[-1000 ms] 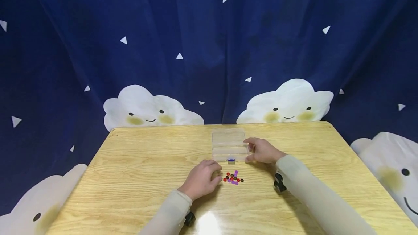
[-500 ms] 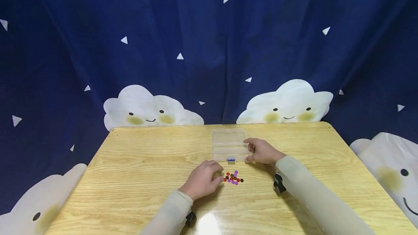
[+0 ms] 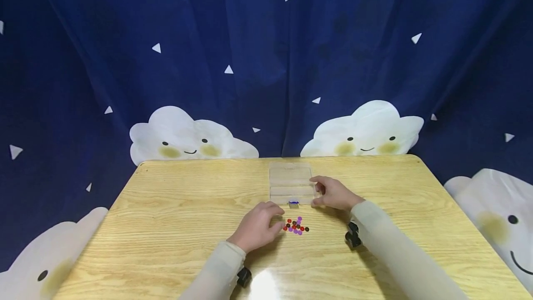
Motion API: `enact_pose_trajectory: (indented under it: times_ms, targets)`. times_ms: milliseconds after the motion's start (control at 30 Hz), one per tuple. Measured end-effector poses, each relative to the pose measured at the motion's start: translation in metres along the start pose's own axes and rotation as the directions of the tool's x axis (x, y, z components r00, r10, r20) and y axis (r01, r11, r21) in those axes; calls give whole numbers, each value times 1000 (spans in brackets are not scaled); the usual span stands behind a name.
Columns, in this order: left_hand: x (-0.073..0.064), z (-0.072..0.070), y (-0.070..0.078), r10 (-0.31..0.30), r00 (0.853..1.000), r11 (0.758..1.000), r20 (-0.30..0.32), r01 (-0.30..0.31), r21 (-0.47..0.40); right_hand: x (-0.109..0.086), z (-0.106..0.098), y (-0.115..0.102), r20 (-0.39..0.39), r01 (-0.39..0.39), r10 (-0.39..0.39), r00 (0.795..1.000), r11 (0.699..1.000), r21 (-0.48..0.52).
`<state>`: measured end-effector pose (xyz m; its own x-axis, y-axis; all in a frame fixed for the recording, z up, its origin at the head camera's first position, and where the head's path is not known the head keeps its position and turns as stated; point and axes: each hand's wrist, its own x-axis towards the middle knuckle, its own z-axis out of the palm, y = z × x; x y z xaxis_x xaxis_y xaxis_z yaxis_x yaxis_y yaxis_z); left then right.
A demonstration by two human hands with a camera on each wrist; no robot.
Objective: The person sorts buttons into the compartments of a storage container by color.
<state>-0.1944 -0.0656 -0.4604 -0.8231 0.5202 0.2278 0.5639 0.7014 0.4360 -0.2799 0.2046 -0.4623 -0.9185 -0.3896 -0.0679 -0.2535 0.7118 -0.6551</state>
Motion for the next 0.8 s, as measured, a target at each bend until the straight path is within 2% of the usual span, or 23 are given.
enact_pose_trajectory:
  times_ms: [400,800]
  targets:
    - [1,3,1,-20,1000,999,21,20,-27,1,4,4,10,-31,30,999,998,53]
    - [3,3,1,-23,999,1000,29,23,13,1,3,1,10,-39,38,999,997,66]
